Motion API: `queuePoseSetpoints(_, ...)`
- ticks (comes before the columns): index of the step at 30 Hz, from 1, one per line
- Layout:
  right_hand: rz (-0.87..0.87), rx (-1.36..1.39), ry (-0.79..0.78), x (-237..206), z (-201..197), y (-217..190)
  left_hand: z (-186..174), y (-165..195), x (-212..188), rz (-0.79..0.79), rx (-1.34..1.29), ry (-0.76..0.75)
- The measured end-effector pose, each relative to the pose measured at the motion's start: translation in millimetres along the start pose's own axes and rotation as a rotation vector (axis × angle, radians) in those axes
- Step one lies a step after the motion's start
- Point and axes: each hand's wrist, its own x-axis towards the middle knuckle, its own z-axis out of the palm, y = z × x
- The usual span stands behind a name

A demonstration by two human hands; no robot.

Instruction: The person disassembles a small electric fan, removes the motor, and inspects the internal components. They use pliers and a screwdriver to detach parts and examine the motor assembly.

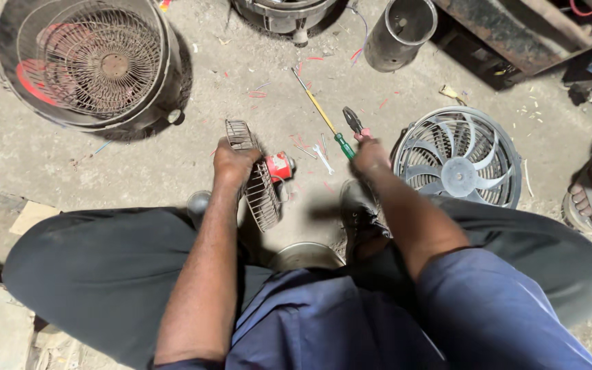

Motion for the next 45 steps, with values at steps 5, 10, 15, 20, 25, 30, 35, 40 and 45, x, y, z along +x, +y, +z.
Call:
queuePoseSetpoints(5, 0.046, 0.597, -0.425, -47.8, 46.9, -67.6, 5.4, 8.8, -6.9, -0.031, -0.141, -0.013)
queuePoseSetpoints(10, 0.077, 0.912, -0.576, -98.2, 55.6, -96.4, 18.6, 27.6, -31.5, 0.097, -0.011, 0.018)
queuePoseSetpoints(15, 0.079, 1.263, -0.702, -101.1, 39.4, -97.1, 30.4, 74.2, -67.5, 0.42, 0.114, -0.058)
queuePoseSetpoints(20, -0.382, 1.635, -0.684, -76.5, 19.6, -117.7, 27.1, 119.6, -113.8, 0.748, 0.209, -0.34)
queuePoseSetpoints(25, -0.673, 1.785, -0.967, -66.6, 4.1, -138.4, -16.5, 151.1, -113.4, 0.687, 0.151, -0.102)
queuePoseSetpoints(30, -0.713, 1.945, -1.096, -80.2, -6.9, -174.3, -47.3, 170.1, -68.6, 1.04, 0.433, -0.106)
queuePoseSetpoints(35, -0.527, 1.683, -0.811, -116.8, -26.7, -178.5, -42.3, 175.4, -40.7, 0.936, 0.531, -0.188)
queuePoseSetpoints(40, -0.343, 1.883, -0.937, -106.6, -39.1, -177.9, -37.9, 167.1, -36.0, 1.007, 0.256, -0.107)
queuePoseSetpoints(45, -0.329, 1.487, -0.801, -70.9, -57.1, -170.7, -22.5, 158.0, -35.4, 1.068, -0.053, 0.152)
